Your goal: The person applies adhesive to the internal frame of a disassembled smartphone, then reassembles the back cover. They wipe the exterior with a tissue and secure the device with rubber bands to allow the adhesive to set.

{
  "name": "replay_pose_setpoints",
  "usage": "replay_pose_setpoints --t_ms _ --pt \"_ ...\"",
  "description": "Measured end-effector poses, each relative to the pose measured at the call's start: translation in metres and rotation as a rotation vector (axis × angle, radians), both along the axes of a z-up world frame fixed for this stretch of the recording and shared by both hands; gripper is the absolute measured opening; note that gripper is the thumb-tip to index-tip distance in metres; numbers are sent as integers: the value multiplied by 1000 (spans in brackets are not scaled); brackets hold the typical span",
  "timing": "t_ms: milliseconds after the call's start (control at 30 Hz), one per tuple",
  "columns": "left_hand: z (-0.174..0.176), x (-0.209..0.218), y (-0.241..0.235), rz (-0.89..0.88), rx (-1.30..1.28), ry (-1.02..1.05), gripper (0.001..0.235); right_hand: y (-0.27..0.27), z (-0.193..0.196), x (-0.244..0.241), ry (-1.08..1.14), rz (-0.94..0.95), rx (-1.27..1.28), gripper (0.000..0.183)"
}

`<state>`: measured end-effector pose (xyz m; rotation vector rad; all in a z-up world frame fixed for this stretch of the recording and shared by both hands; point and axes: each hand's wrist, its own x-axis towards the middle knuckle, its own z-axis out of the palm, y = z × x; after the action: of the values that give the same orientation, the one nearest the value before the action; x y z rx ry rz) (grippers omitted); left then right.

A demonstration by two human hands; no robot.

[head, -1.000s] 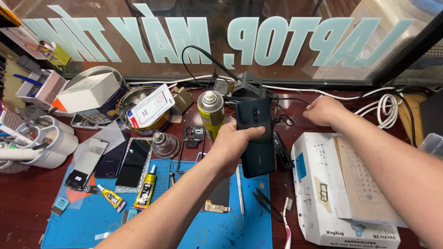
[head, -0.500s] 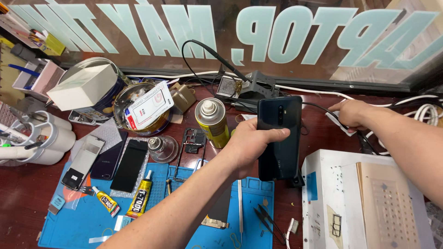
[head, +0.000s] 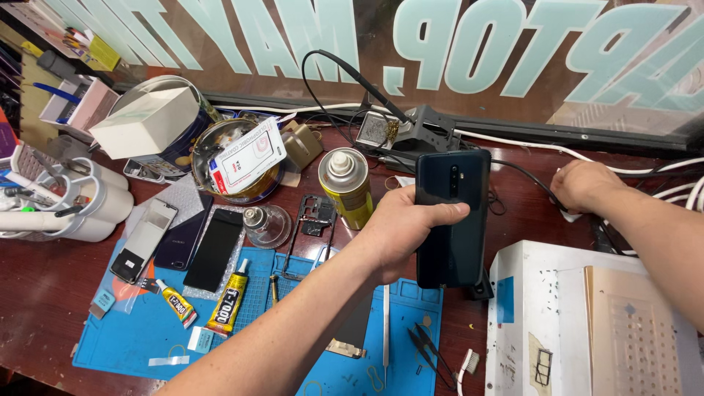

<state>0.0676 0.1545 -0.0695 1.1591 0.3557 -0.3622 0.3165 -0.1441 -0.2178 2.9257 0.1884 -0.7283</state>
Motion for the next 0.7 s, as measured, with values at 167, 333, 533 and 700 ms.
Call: replay_pose_setpoints --t_ms 167,333,533,700 --pt "9 -8 0 1 -29 -24 21 11 57 -10 21 -501 814 20" --pt "29 -28 -11 -9 -108 -59 24 22 169 -62 96 -517 1238 18" --pt "61 -72 -28 -77 -333 -136 32 67 218 -183 328 -301 1529 20" --pt "69 -109 -26 41 -288 -146 32 88 216 -254 145 -105 1446 20"
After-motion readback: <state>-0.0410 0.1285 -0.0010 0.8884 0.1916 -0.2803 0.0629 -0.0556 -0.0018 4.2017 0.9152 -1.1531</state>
